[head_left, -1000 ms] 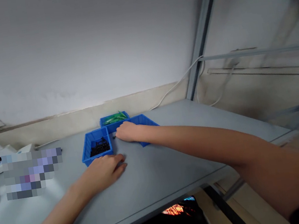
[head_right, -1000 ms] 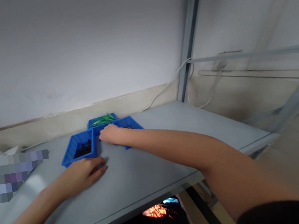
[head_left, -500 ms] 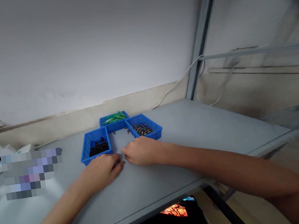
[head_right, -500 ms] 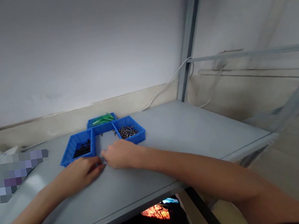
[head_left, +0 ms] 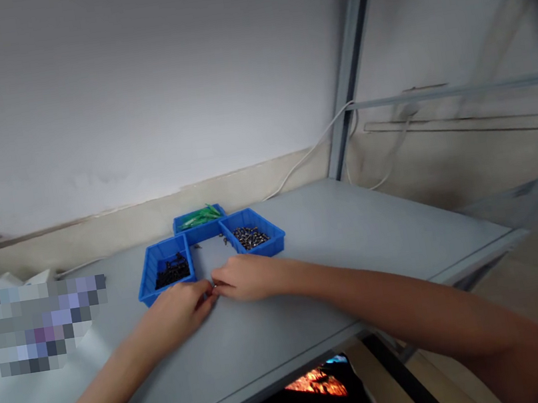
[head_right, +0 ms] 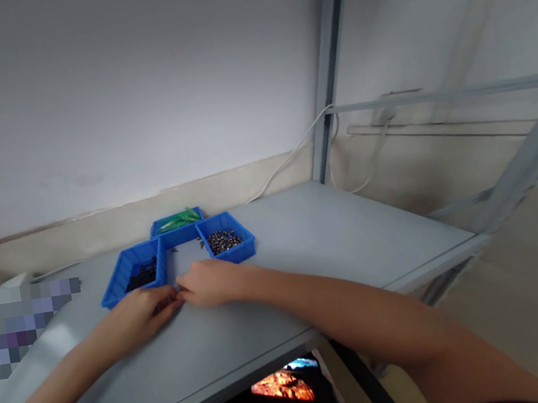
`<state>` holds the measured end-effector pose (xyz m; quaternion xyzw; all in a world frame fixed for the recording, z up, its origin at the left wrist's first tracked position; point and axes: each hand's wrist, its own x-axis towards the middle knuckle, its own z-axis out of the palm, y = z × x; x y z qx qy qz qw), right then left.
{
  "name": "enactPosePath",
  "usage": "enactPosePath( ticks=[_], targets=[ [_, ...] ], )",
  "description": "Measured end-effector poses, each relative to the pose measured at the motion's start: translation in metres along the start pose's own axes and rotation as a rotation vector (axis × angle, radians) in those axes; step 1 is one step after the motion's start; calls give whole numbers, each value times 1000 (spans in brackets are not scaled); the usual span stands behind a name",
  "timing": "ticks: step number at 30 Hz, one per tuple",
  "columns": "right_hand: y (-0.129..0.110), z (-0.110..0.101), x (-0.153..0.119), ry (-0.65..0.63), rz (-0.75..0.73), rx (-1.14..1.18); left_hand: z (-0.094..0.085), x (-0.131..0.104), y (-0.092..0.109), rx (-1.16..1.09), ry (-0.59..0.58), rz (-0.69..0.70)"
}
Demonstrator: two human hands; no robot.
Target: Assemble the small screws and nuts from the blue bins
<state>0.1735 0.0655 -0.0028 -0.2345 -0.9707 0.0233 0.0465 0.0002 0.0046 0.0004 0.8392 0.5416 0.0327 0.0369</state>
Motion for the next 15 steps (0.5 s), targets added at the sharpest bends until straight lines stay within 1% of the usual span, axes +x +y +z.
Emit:
enactPosePath(
  ticks=[4,6,8,10,12,13,15],
  targets=[
    [-4,-7,-5,-54,-9,32,-3,0,1,20,-13,-8],
    [-7,-10,-8,-65,27,21,-5,-1,3,15,-34,-18],
    [-9,-11,-10,-45,69,19,-7,-2,5,13,-38,-27],
    [-10,-12,-10,14,81,6,-8,-2,6,10,-30,-25],
    [-9,-12,-8,108,56,-47,-8,-2,6,6,-27,-12],
    [-9,-12,-8,158,6,-84,-8,-2,6,8,-28,-5],
    [-7,-12,-7,252,-158,-138,-7,-2,5,23,-38,-5]
  ],
)
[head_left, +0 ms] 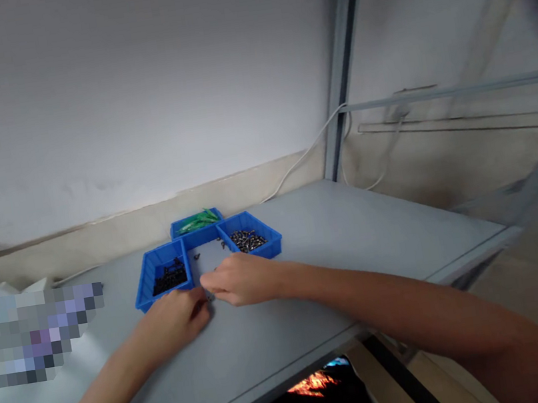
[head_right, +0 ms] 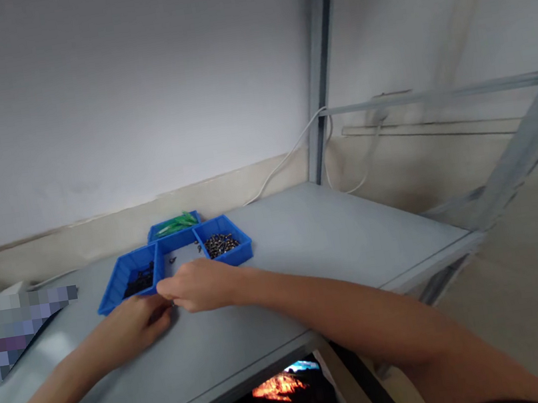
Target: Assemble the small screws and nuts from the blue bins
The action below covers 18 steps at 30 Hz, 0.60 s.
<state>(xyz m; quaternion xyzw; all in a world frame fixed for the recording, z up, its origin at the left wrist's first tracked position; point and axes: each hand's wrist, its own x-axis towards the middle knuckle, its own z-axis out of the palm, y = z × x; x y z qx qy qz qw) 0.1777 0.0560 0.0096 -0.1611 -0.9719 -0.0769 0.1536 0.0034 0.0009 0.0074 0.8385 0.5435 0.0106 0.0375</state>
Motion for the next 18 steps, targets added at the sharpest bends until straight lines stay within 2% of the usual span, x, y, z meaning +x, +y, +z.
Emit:
enactPosePath(
  ticks=[3,6,8,11,15,18],
  targets=[
    [-1,2,-3,202,-222,-16,0,0,0,14,-20,-15],
    [-5,7,-7,432,-359,10,-1,0,0,-5,-36,-22],
    [-7,11,-8,515,-443,39,-2,0,1,-10,-43,-30],
    [-6,15,-6,497,-429,15,-2,-1,1,-3,-38,-22],
    [-4,17,-1,330,-180,-17,1,0,-5,25,-5,-6],
    [-6,16,-1,249,-112,3,5,0,-9,35,-15,3]
  ],
)
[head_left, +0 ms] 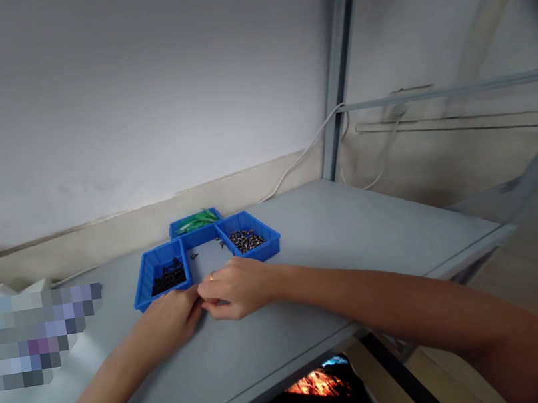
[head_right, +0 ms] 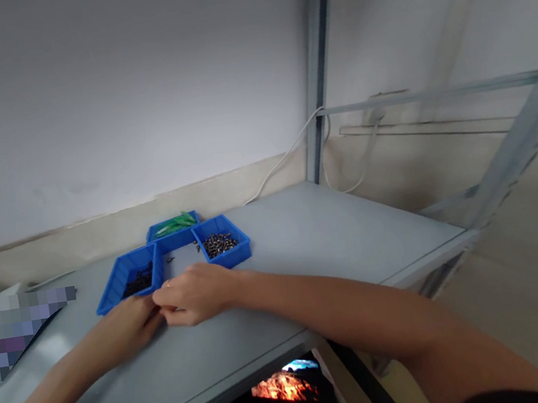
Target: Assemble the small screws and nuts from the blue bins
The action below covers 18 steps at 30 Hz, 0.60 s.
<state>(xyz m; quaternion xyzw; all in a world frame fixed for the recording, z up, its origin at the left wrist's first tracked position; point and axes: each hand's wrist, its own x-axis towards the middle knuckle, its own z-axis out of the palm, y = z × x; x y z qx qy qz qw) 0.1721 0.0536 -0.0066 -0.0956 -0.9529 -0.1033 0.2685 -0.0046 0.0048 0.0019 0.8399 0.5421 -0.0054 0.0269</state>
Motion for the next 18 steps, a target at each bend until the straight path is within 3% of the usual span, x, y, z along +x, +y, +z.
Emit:
enactPosePath(
  ticks=[3,9,13,18],
  targets=[
    [-4,-3,-1,-29,-32,-40,1,0,-1,2,-16,-9],
    [-3,-10,-4,10,-326,-59,-2,-1,2,-3,-12,-3],
    [-2,-7,-3,0,-260,-33,-3,-1,2,9,-12,-7],
    [3,-1,3,-184,-115,-24,0,0,-1,13,-19,-27]
  ],
)
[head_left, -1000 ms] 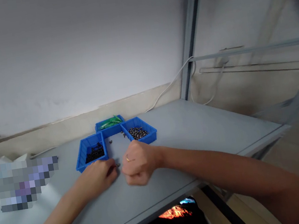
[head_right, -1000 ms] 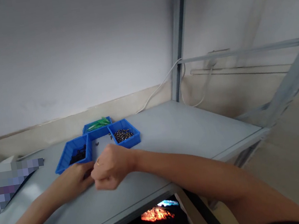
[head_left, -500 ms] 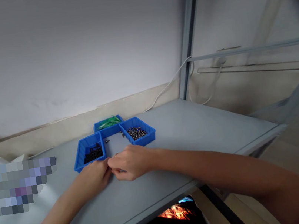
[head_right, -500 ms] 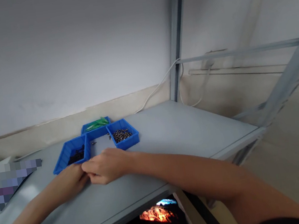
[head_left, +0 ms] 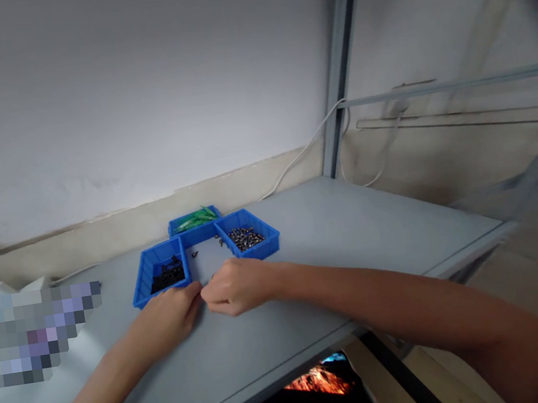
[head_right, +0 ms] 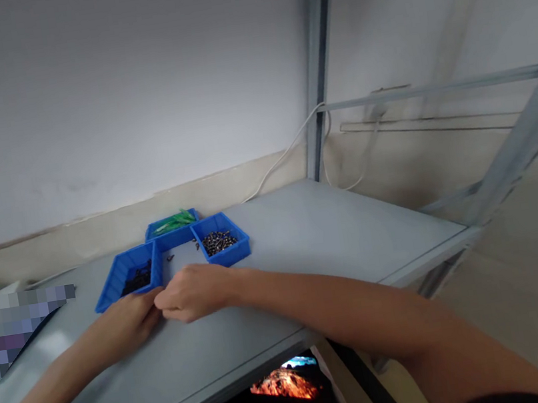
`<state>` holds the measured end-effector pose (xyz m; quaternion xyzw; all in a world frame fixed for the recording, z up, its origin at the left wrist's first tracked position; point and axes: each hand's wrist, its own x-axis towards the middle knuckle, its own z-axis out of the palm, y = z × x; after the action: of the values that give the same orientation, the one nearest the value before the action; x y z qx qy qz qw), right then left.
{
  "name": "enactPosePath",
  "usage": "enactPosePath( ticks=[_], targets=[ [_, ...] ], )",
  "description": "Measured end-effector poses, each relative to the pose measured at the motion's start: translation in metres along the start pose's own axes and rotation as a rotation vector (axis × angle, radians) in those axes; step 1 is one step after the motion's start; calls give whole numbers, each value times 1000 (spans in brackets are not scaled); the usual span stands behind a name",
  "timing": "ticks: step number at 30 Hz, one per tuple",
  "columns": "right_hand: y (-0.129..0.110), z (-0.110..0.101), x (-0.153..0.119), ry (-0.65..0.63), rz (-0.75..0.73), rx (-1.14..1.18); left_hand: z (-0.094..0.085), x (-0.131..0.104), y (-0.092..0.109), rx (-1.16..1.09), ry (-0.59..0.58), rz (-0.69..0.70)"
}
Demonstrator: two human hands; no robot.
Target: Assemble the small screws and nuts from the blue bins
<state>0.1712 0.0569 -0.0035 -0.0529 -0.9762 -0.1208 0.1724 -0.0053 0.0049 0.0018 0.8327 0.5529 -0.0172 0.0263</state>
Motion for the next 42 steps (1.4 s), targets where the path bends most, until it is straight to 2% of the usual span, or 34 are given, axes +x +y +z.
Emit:
enactPosePath(
  ticks=[7,11,17,22,28,34,42],
  targets=[
    [-4,-7,-1,-162,370,117,4,1,-4,-7,23,4],
    [-8,-10,-2,-180,478,174,0,1,-2,17,23,-32],
    [2,0,-2,-198,401,220,-2,1,2,6,74,-11],
    [5,6,-1,-203,381,192,-2,1,3,-6,63,-4],
    [0,-2,2,-235,459,209,-2,1,3,-56,53,40],
    [-1,-5,3,-234,453,192,-1,2,2,-78,59,65],
    [-4,-13,3,-298,467,172,-6,1,4,-63,48,51]
  ],
)
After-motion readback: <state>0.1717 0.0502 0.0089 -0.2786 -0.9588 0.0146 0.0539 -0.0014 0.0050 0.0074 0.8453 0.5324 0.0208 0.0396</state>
